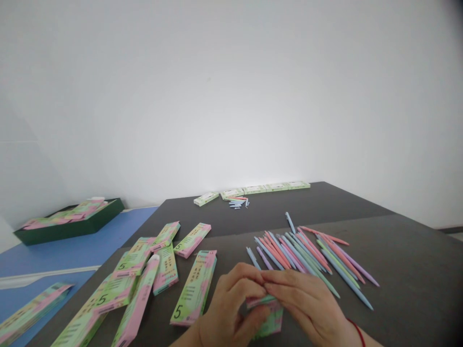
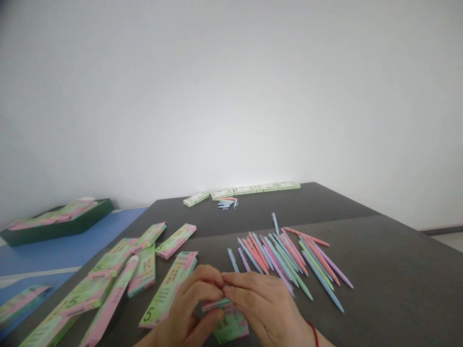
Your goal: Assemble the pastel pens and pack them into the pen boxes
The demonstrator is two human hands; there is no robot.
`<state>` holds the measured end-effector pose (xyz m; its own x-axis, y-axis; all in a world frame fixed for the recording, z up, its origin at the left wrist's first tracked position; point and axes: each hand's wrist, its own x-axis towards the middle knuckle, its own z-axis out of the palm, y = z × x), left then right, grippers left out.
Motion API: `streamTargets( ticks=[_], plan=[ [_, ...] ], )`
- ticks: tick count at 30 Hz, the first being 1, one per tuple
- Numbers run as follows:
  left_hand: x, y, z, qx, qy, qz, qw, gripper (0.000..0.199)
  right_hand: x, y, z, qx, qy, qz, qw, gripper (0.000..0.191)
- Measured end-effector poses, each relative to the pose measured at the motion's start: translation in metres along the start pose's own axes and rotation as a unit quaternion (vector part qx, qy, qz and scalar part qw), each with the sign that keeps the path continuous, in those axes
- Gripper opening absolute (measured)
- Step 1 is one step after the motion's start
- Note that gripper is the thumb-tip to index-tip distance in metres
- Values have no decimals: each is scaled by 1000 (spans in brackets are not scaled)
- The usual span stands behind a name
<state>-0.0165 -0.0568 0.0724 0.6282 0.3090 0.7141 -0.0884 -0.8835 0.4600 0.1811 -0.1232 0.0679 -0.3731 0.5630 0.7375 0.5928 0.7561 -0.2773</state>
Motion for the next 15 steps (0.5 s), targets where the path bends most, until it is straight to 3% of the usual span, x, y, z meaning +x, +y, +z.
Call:
streamTargets(
  ticks=[3,8,12,15],
  plan=[
    [-2,-2,4,17,19,14,1000,21,-6,4,3,-33,-23,-29,999,44],
    [-6,-8,6,49,35,20,998,22,-11,10,10,-57,-6,-10,998,43],
    [-12,-11,6,41,29,-11,999,25,-4,6,11,-2,6,18,1000,39],
    [-18,-17,12,4,56,-54,997,23,2,3,13,50,20,47,997,33]
  ],
)
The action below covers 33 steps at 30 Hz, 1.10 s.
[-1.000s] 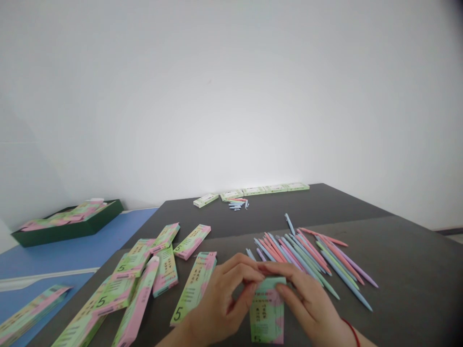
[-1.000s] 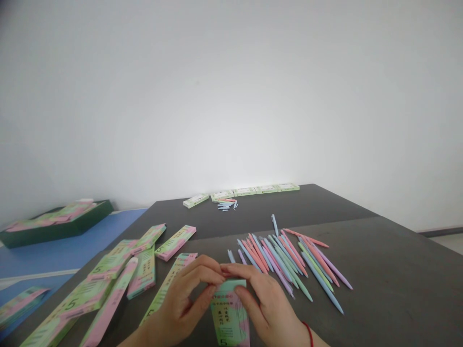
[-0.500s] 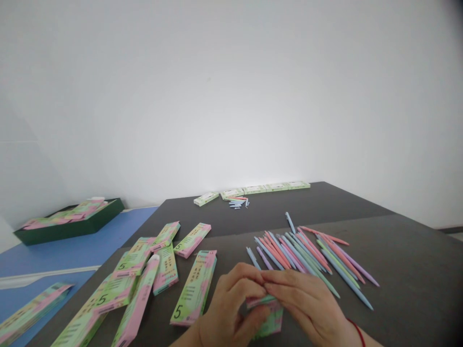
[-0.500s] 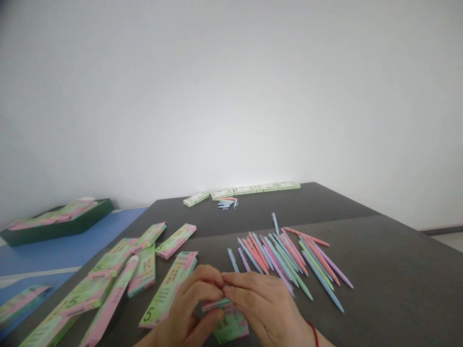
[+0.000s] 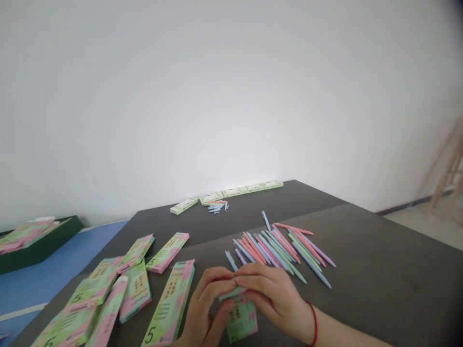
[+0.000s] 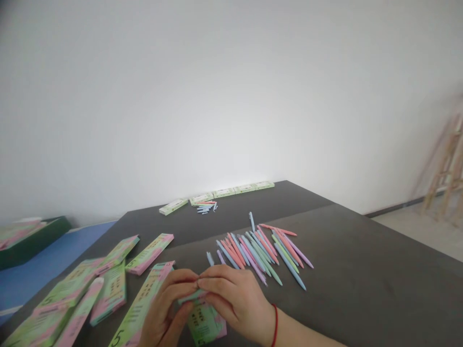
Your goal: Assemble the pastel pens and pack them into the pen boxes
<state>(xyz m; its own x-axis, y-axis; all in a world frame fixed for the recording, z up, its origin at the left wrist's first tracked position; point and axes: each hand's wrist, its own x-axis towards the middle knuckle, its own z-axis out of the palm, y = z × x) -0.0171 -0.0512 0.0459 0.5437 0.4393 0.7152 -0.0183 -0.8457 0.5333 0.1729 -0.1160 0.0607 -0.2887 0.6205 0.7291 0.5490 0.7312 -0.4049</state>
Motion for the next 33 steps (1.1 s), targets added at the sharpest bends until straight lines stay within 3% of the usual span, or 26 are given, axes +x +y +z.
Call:
streamTargets(
  ticks=[3,5,6,8,11,14,19,23,28,33],
  plan=[
    [-2,-9,7,-95,77,-70,990,27,7,5,-1,16,19,65,998,28],
    [-4,-16,11,-151,141,-128,970,33,14,18,-7,69,55,181,979,25],
    [-5,-20,12,-165,165,-153,960,34,18,28,-13,112,74,256,957,23],
    [-11,-26,13,-168,187,-194,948,33,28,52,-26,245,66,436,863,23],
    [-26,-34,17,-152,174,-220,948,33,43,97,-39,294,36,496,816,19],
    [-35,-40,22,-124,132,-197,964,34,60,138,-33,307,25,555,773,18],
    [-34,-50,24,-82,-13,-64,994,30,93,174,3,317,32,605,730,27],
    [-36,-57,26,-58,-56,-30,996,31,113,180,34,338,21,617,710,28],
    [-48,-67,40,-18,-101,-22,994,39,131,172,66,368,-27,606,704,24],
    [-49,-74,48,5,-123,-24,992,39,140,145,96,388,-111,566,719,20]
  ],
)
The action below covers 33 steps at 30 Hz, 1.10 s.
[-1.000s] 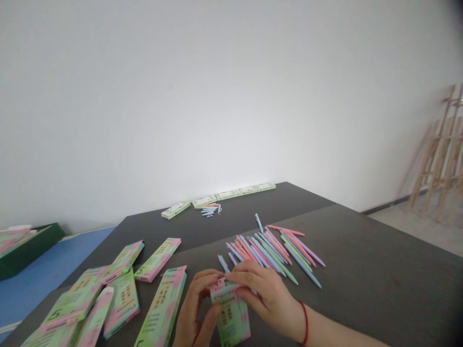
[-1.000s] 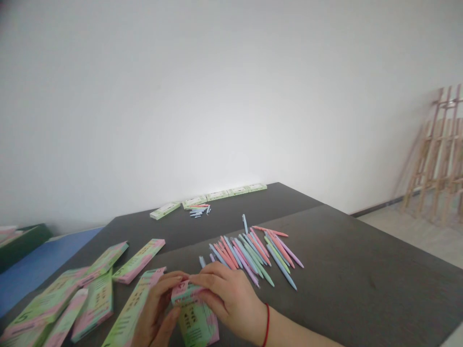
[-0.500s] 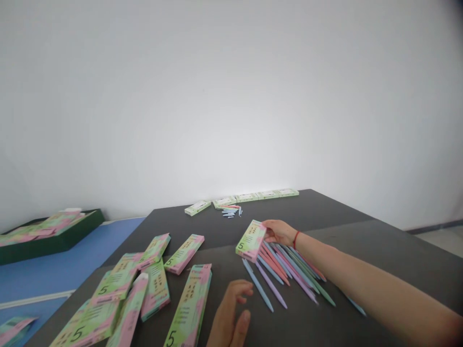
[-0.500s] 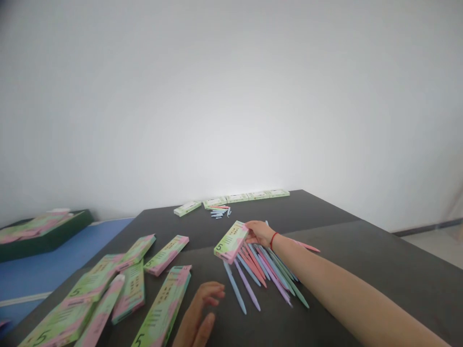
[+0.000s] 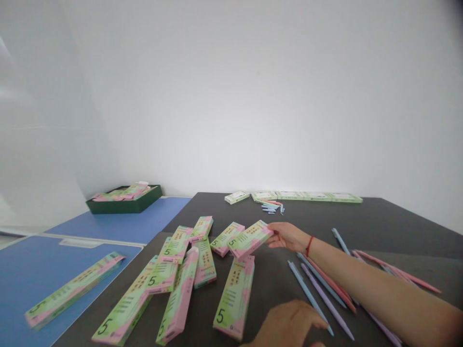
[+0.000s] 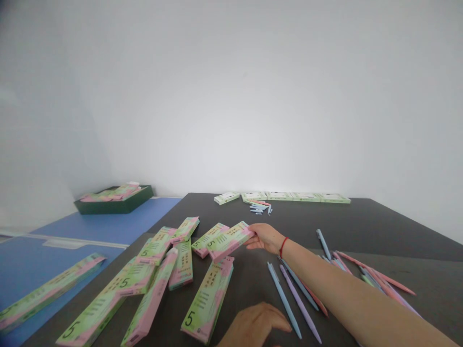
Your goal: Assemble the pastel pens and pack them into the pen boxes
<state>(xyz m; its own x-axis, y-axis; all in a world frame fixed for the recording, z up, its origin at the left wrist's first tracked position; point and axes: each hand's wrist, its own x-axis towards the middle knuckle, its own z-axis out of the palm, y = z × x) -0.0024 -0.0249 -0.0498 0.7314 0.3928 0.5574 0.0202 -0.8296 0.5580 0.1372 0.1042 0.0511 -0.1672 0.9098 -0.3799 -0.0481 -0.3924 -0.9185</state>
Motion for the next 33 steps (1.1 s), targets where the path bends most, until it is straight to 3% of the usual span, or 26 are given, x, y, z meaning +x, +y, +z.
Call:
streamTargets(
  ticks=[4,11,15,18,22,26,29,33],
  plan=[
    [4,4,-1,34,-24,16,999,35,5,-1,27,-53,-23,0,998,20],
    [6,13,-7,48,-8,38,998,34,51,-23,65,-196,38,-28,980,29],
    [7,19,-14,48,-19,31,998,35,68,-27,84,-316,77,-69,943,29],
    [7,30,-23,44,-12,5,999,34,64,-24,91,-412,102,-128,896,31],
    [12,48,-36,73,-13,-62,995,32,28,-13,83,-521,115,-227,815,34],
    [19,56,-48,192,-44,-141,970,41,-44,12,46,-588,85,-264,760,24],
    [20,49,-58,341,-58,-179,921,58,-107,40,13,-606,107,-260,744,25],
    [18,30,-79,497,-75,-253,827,54,-174,84,-17,-616,153,-243,734,22]
  ],
)
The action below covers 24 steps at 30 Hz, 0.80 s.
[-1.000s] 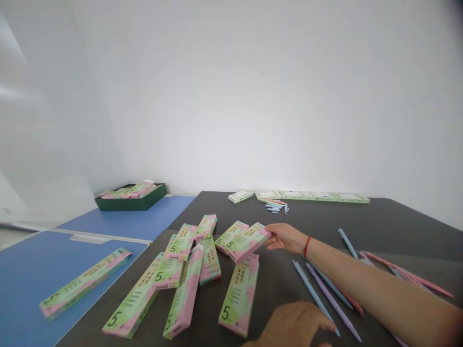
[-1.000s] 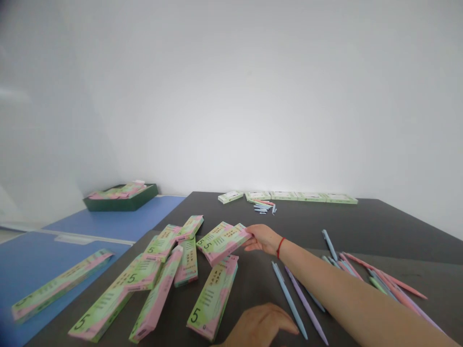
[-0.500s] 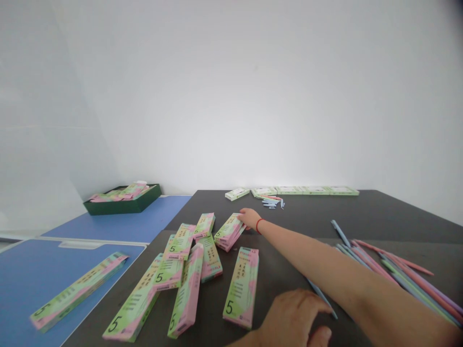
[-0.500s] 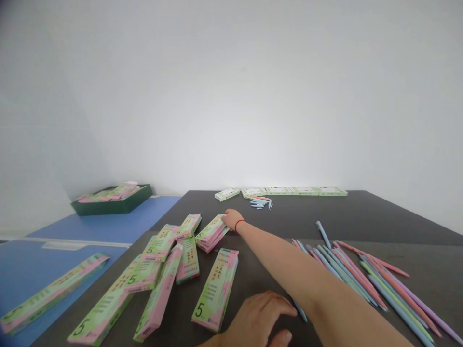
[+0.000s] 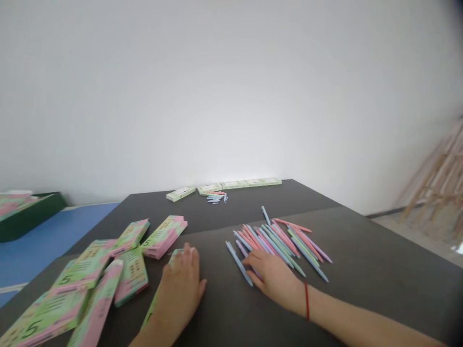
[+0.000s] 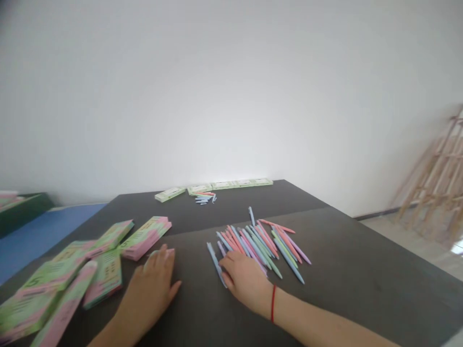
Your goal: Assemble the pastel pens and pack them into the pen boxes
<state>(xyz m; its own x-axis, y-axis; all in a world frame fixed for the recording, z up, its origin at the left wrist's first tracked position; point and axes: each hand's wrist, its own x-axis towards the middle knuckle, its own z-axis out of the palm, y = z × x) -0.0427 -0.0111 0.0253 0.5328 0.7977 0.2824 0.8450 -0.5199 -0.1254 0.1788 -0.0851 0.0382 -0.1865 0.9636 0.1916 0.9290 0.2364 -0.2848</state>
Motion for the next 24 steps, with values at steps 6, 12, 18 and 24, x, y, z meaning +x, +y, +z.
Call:
streamTargets(
  ticks=[6,12,18,24],
  plan=[
    [3,-28,3,52,-40,-8,998,47,-52,19,-4,-33,-3,48,998,19],
    [4,-14,-4,16,-9,24,1000,38,-15,18,-13,-105,-20,80,991,20],
    [10,40,-21,-223,-79,18,972,21,26,9,12,-106,-29,122,986,23],
    [21,50,-18,-363,-81,-23,928,10,9,17,8,-29,-25,152,988,16]
  ],
)
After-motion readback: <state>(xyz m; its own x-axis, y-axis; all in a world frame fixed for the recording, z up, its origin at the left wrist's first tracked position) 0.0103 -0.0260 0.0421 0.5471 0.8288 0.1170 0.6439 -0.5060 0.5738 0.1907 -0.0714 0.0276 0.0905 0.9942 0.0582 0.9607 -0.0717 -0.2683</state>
